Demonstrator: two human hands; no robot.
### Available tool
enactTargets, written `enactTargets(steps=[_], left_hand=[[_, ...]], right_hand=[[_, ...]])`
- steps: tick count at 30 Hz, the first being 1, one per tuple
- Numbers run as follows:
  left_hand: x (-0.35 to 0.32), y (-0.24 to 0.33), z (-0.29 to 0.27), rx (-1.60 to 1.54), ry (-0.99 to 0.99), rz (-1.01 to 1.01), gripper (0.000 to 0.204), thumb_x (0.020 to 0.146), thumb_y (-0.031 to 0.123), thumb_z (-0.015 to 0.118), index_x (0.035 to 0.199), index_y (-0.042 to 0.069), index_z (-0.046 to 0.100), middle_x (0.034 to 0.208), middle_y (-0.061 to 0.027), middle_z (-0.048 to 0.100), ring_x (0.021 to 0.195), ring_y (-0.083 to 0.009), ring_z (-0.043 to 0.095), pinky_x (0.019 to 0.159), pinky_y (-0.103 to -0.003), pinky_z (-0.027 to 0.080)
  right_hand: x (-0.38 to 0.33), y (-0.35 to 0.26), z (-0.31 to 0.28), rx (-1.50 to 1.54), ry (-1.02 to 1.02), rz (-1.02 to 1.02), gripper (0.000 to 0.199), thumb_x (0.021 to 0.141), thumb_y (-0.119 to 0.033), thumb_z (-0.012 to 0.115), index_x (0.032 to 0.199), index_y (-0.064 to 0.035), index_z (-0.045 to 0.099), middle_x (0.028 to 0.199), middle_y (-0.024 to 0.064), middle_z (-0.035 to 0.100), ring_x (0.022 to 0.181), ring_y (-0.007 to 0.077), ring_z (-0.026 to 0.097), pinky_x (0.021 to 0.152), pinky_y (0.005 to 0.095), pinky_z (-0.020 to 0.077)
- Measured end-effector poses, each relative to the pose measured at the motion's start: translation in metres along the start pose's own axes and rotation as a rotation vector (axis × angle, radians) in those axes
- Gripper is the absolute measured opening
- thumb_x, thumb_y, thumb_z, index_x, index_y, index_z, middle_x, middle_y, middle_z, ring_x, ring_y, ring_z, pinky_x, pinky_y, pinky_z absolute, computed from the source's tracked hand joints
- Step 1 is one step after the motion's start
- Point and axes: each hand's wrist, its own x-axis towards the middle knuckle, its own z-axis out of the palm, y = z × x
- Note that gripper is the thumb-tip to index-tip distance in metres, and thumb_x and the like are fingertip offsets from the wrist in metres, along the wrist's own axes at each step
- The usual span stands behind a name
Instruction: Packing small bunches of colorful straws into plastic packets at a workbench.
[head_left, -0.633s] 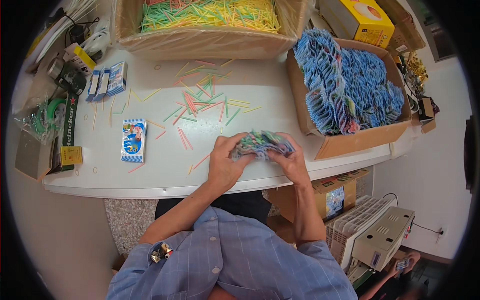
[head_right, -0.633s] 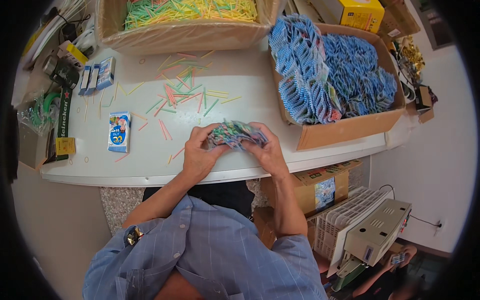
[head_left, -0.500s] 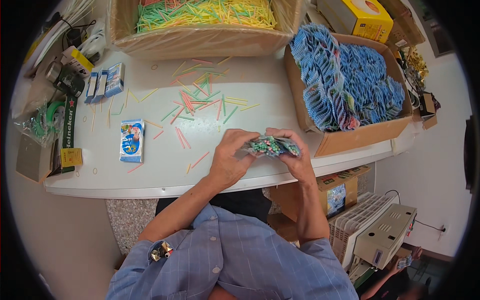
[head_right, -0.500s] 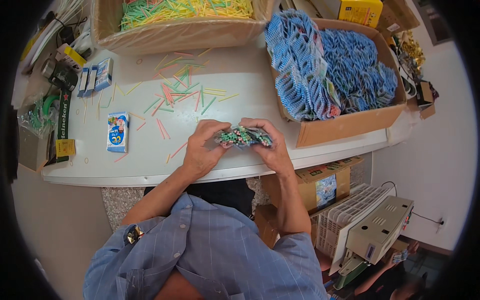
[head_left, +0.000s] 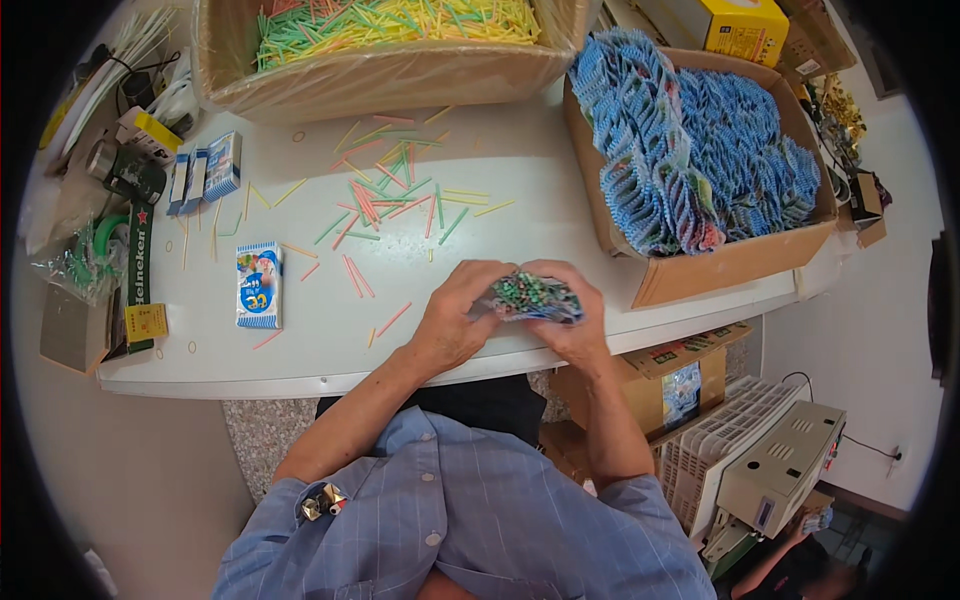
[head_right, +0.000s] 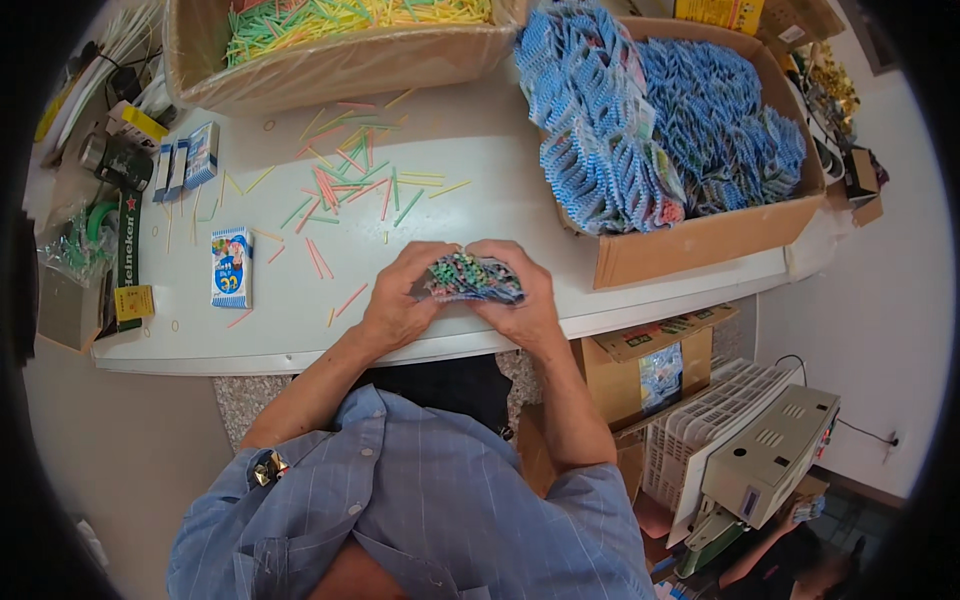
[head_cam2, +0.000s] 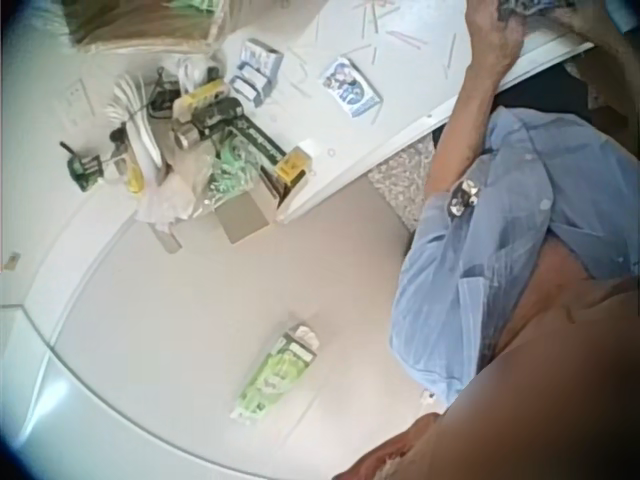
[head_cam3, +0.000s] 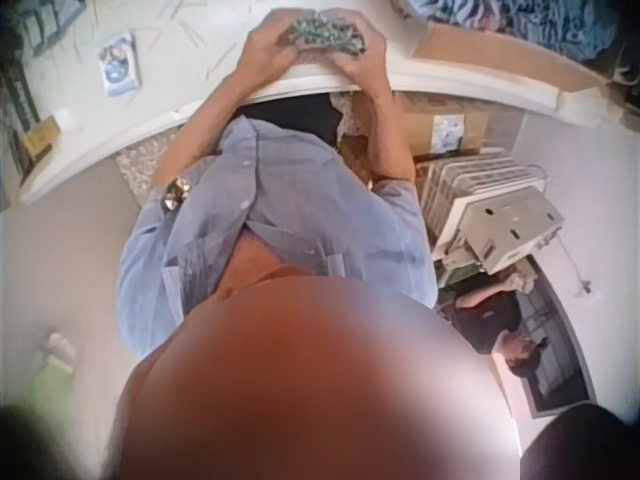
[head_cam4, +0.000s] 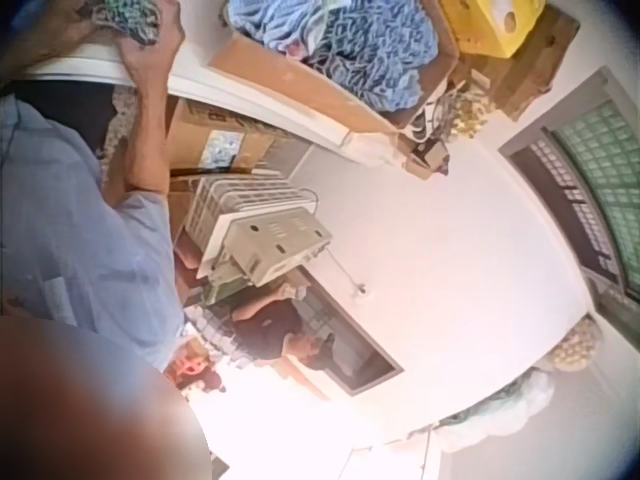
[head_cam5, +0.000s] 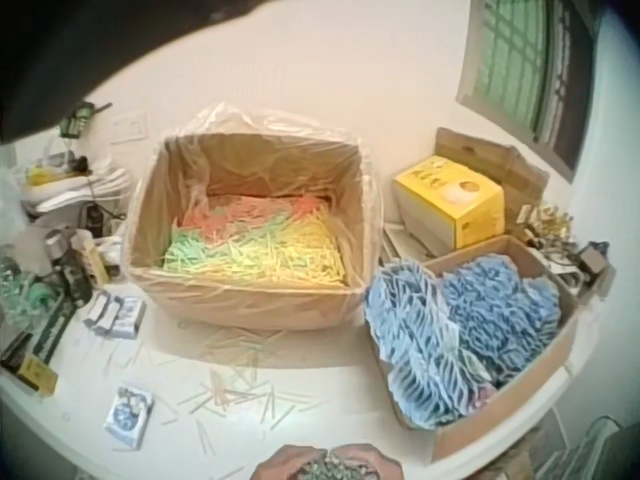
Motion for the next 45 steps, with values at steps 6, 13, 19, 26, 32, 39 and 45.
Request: enactTargets(steps=[6, 13, 19, 26, 32, 39, 45], left_hand=[[0.012, 0.003, -0.004, -0.065, -0.075, -0.033, 0.072, 0.077, 0.003, 0.077, 0.142, 0.005, 0.048, 0.133, -0.0181, 0.058, 0.124, -0.0309, 0.057, 0.107, -0.036, 0.042], [0.020, -0.001, 0.007, 0.121, -0.112, 0.026, 0.072, 0.077, 0.000, 0.073, 0.143, 0.003, 0.045, 0.135, -0.0199, 0.055, 0.119, -0.0375, 0.054, 0.101, -0.041, 0.045], [0.026, 0.004, 0.006, 0.054, -0.144, 0.259, 0.086, 0.073, 0.004, 0.081, 0.149, 0.009, 0.041, 0.134, -0.0164, 0.057, 0.119, -0.0312, 0.054, 0.101, -0.038, 0.046], [0.020, 0.001, 0.009, 0.091, -0.113, 0.009, 0.078, 0.070, 0.002, 0.079, 0.141, 0.006, 0.048, 0.123, -0.0188, 0.060, 0.115, -0.0365, 0.055, 0.102, -0.044, 0.042], [0.023, -0.014, 0.010, 0.042, -0.119, 0.088, 0.076, 0.071, 0.009, 0.085, 0.139, 0.005, 0.050, 0.121, -0.0161, 0.063, 0.110, -0.0327, 0.059, 0.093, -0.040, 0.047], [0.021, 0.004, 0.006, 0.092, -0.061, 0.024, 0.086, 0.069, 0.011, 0.086, 0.144, 0.006, 0.044, 0.129, -0.0159, 0.059, 0.115, -0.0325, 0.058, 0.098, -0.038, 0.047], [0.027, -0.009, 0.008, 0.233, -0.164, 0.014, 0.079, 0.072, 0.013, 0.084, 0.142, 0.007, 0.048, 0.125, -0.0148, 0.061, 0.114, -0.0339, 0.057, 0.101, -0.040, 0.044]], right_hand=[[0.008, -0.005, -0.014, -0.005, -0.068, 0.059, 0.067, 0.063, -0.001, 0.083, 0.126, -0.0035, 0.059, 0.121, 0.0097, 0.064, 0.109, 0.0188, 0.061, 0.098, 0.0332, 0.0482], [-0.001, 0.000, -0.006, 0.165, 0.002, 0.229, 0.073, 0.065, -0.001, 0.085, 0.131, -0.0027, 0.054, 0.116, 0.0087, 0.064, 0.108, 0.0162, 0.061, 0.098, 0.0318, 0.0484], [-0.004, 0.012, -0.017, 0.028, 0.045, -0.050, 0.079, 0.061, -0.007, 0.092, 0.129, -0.0009, 0.053, 0.124, 0.0083, 0.061, 0.112, 0.0177, 0.059, 0.099, 0.0330, 0.0485], [-0.004, 0.004, -0.011, 0.121, 0.099, 0.168, 0.071, 0.066, 0.000, 0.084, 0.130, -0.0025, 0.053, 0.118, 0.0074, 0.062, 0.107, 0.0165, 0.059, 0.096, 0.0312, 0.0482], [-0.006, 0.019, -0.011, 0.064, 0.035, 0.046, 0.071, 0.065, -0.001, 0.086, 0.128, 0.0005, 0.053, 0.123, 0.0107, 0.062, 0.109, 0.0174, 0.061, 0.098, 0.0324, 0.0480], [-0.005, 0.000, -0.014, 0.146, 0.030, 0.265, 0.085, 0.062, -0.005, 0.089, 0.136, 0.0009, 0.047, 0.129, 0.0127, 0.059, 0.118, 0.0199, 0.058, 0.105, 0.0351, 0.0455], [0.001, 0.010, -0.008, 0.173, 0.054, 0.200, 0.073, 0.065, -0.004, 0.087, 0.130, 0.0013, 0.053, 0.122, 0.0113, 0.062, 0.114, 0.0188, 0.059, 0.099, 0.0337, 0.0490]])
